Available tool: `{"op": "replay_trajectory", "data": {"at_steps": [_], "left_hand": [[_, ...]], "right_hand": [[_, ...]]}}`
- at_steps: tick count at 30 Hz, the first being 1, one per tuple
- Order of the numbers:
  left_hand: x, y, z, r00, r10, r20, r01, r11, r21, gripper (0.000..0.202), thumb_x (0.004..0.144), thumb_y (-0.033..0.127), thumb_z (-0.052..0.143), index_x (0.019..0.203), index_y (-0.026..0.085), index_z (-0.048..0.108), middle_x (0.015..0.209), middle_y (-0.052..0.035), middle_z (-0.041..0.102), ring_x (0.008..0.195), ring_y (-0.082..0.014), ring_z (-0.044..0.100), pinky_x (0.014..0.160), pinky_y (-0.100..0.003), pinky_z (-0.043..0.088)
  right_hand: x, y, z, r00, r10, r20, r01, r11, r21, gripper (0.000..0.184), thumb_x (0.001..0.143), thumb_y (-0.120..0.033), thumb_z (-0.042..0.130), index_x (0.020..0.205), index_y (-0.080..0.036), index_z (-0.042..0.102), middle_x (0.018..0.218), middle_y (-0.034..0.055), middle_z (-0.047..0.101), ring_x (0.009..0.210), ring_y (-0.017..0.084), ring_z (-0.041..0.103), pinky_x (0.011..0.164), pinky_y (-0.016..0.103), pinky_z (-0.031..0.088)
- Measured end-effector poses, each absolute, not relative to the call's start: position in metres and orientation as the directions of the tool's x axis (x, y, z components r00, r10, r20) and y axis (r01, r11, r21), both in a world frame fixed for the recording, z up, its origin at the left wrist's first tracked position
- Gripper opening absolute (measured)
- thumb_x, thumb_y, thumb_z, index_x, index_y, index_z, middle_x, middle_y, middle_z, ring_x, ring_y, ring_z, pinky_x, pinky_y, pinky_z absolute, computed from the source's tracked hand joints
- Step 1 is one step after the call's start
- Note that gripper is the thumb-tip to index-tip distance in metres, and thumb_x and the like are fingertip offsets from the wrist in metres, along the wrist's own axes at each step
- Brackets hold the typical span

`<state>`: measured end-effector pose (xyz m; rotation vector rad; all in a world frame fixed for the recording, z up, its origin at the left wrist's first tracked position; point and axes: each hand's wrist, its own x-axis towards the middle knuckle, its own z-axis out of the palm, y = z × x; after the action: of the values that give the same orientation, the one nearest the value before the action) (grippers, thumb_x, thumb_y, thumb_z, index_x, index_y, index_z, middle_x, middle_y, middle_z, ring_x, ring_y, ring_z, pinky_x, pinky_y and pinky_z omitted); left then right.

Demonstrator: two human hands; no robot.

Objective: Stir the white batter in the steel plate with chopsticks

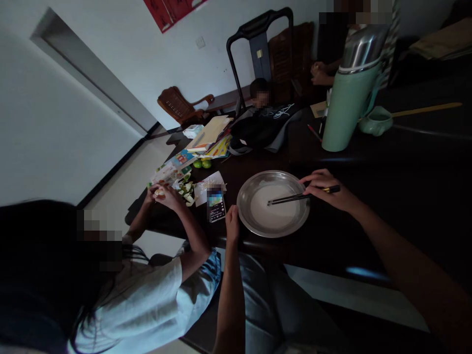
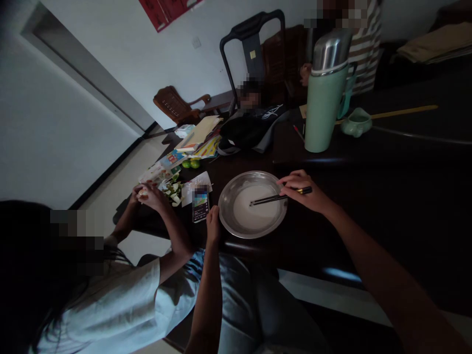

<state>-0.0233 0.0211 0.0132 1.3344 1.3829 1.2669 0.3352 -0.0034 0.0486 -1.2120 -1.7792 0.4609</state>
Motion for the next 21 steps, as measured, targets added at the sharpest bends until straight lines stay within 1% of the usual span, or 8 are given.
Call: {"op": "replay_trajectory", "data": {"at_steps": [3, 6, 8, 11, 13, 17, 19, 21], "left_hand": [[-0.0233, 0.0216, 0.0125, -0.113, 0.990, 0.090, 0.168, -0.070, 0.983, 0.053, 0.088, 0.063, 0.065, 0.063, 0.022, 0.041, 0.066, 0.0043, 0.038, 0.069, -0.0133, 0.038, 0.067, -0.025, 0.039], [-0.0232, 0.0220, 0.0122, -0.105, 0.990, 0.093, 0.167, -0.074, 0.983, 0.054, 0.086, 0.064, 0.065, 0.063, 0.022, 0.041, 0.066, 0.0044, 0.037, 0.068, -0.0132, 0.038, 0.067, -0.025, 0.039], [-0.0232, 0.0220, 0.0126, -0.097, 0.992, 0.084, 0.164, -0.068, 0.984, 0.054, 0.086, 0.065, 0.065, 0.063, 0.022, 0.041, 0.066, 0.0044, 0.037, 0.068, -0.0132, 0.037, 0.067, -0.025, 0.039], [-0.0231, 0.0216, 0.0133, -0.099, 0.992, 0.079, 0.162, -0.062, 0.985, 0.055, 0.086, 0.065, 0.065, 0.062, 0.023, 0.040, 0.065, 0.0043, 0.037, 0.067, -0.0133, 0.036, 0.065, -0.025, 0.038], [-0.0227, 0.0215, 0.0135, -0.110, 0.990, 0.084, 0.160, -0.066, 0.985, 0.054, 0.086, 0.064, 0.066, 0.061, 0.022, 0.041, 0.065, 0.0040, 0.037, 0.067, -0.0134, 0.036, 0.064, -0.025, 0.038], [-0.0214, 0.0218, 0.0135, -0.136, 0.989, 0.058, 0.135, -0.040, 0.990, 0.050, 0.087, 0.060, 0.067, 0.063, 0.022, 0.046, 0.066, 0.0031, 0.042, 0.069, -0.0139, 0.039, 0.065, -0.025, 0.039], [-0.0212, 0.0220, 0.0136, -0.137, 0.990, 0.042, 0.127, -0.025, 0.992, 0.049, 0.088, 0.059, 0.067, 0.063, 0.022, 0.046, 0.066, 0.0030, 0.043, 0.069, -0.0140, 0.040, 0.065, -0.025, 0.039], [-0.0215, 0.0221, 0.0139, -0.134, 0.990, 0.038, 0.129, -0.021, 0.991, 0.050, 0.088, 0.058, 0.068, 0.062, 0.022, 0.045, 0.066, 0.0035, 0.041, 0.069, -0.0138, 0.039, 0.066, -0.025, 0.040]], "right_hand": [[0.3369, -0.0022, 0.0469, -0.055, 0.861, 0.505, 0.566, 0.444, -0.695, 0.033, 0.098, -0.047, 0.060, 0.077, -0.033, 0.081, 0.109, 0.0018, 0.084, 0.109, 0.031, 0.065, 0.101, 0.057, 0.050], [0.3413, -0.0030, 0.0467, 0.012, 0.859, 0.512, 0.529, 0.429, -0.732, 0.039, 0.100, -0.042, 0.055, 0.072, -0.032, 0.080, 0.111, 0.0016, 0.084, 0.112, 0.031, 0.063, 0.103, 0.056, 0.050], [0.3397, -0.0040, 0.0468, -0.035, 0.870, 0.491, 0.500, 0.441, -0.746, 0.040, 0.100, -0.042, 0.055, 0.071, -0.033, 0.081, 0.111, 0.0008, 0.084, 0.112, 0.030, 0.063, 0.102, 0.056, 0.051], [0.3345, -0.0046, 0.0473, -0.123, 0.881, 0.458, 0.510, 0.452, -0.732, 0.031, 0.097, -0.044, 0.060, 0.078, -0.036, 0.083, 0.111, 0.0001, 0.084, 0.111, 0.031, 0.063, 0.100, 0.056, 0.052], [0.3348, -0.0043, 0.0480, -0.104, 0.883, 0.459, 0.528, 0.440, -0.726, 0.028, 0.096, -0.045, 0.062, 0.081, -0.035, 0.083, 0.112, 0.0006, 0.084, 0.111, 0.031, 0.063, 0.101, 0.057, 0.051], [0.3409, -0.0043, 0.0492, -0.025, 0.881, 0.472, 0.507, 0.418, -0.754, 0.041, 0.101, -0.045, 0.054, 0.071, -0.032, 0.080, 0.114, 0.0025, 0.083, 0.115, 0.031, 0.062, 0.105, 0.057, 0.049], [0.3396, -0.0046, 0.0490, -0.072, 0.888, 0.453, 0.496, 0.426, -0.757, 0.043, 0.101, -0.046, 0.053, 0.070, -0.032, 0.080, 0.113, 0.0026, 0.084, 0.115, 0.031, 0.062, 0.103, 0.056, 0.050], [0.3359, -0.0044, 0.0485, -0.129, 0.893, 0.430, 0.510, 0.432, -0.744, 0.037, 0.098, -0.048, 0.057, 0.075, -0.033, 0.082, 0.112, 0.0021, 0.084, 0.113, 0.031, 0.063, 0.101, 0.056, 0.051]]}}
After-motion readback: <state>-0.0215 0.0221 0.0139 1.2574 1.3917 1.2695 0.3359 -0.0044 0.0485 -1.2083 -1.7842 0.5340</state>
